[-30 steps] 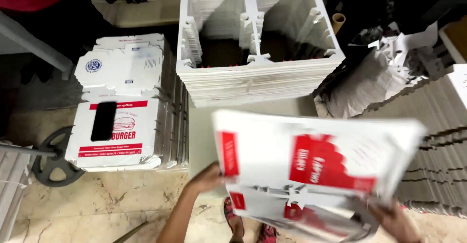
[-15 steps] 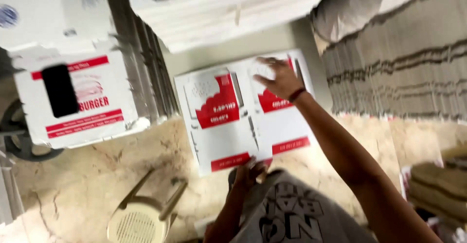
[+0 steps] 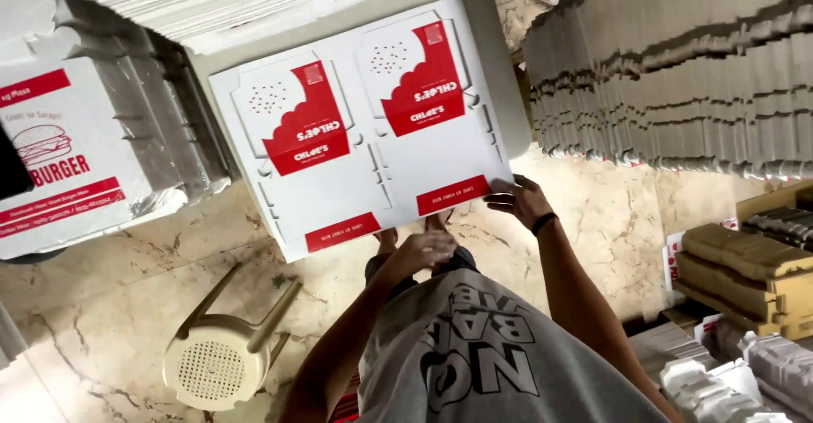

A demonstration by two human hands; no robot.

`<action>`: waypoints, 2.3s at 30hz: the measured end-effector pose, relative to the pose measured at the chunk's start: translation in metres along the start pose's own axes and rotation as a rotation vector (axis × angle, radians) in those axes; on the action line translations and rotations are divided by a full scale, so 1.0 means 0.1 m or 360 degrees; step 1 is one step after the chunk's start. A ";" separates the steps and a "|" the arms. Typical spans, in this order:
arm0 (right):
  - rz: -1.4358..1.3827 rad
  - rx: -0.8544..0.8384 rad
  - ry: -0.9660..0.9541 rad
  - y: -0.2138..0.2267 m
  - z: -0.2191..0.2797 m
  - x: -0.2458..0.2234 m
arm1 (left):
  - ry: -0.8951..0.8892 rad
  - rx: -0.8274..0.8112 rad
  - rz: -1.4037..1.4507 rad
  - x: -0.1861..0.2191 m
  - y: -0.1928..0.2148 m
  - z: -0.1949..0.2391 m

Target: The person is manually stripping the excess outer frame from die-cut cardboard sheets and stacking the cleaned sheets.

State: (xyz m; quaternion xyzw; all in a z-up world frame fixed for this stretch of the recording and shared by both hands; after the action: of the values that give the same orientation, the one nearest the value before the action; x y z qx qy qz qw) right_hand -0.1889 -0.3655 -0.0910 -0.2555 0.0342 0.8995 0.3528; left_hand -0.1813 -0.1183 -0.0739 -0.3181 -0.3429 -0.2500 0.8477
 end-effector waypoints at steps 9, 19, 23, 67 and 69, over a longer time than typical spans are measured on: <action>0.0753 -0.0237 0.0059 0.12 -0.35 -0.16 | 0.0281 0.0914 -0.1903 1.60 -0.29 -1.34; 0.1765 0.0211 0.0977 0.27 -0.58 -0.35 | 0.0441 0.0875 -0.1668 1.36 -0.23 -1.78; 0.0693 -0.0083 0.0459 0.24 -0.45 -0.27 | 0.0469 0.0887 -0.1594 1.32 -0.24 -1.79; 0.1234 -0.0146 -0.0169 0.15 -0.41 -0.18 | 0.0653 0.0551 -0.1950 1.37 -0.31 -1.49; 0.1935 -0.0153 0.1033 -0.22 -0.19 -0.62 | 0.0601 0.0583 -0.2055 1.37 -0.29 -1.53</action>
State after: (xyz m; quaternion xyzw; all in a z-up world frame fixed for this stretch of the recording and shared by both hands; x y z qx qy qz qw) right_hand -0.1277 -0.3924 -0.0751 -0.4625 0.2352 0.8162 -0.2540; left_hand -0.0480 -0.2749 -0.0480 0.1464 -0.3468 -0.6933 0.6146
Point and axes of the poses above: each hand's wrist, its own z-axis away from the middle knuckle, its own y-axis out of the back of the hand, x = y × z, the point moved 10 cm from there along -z, towards the middle knuckle, and after that the axes turned 3 degrees about -y, right-handed, at the moved point
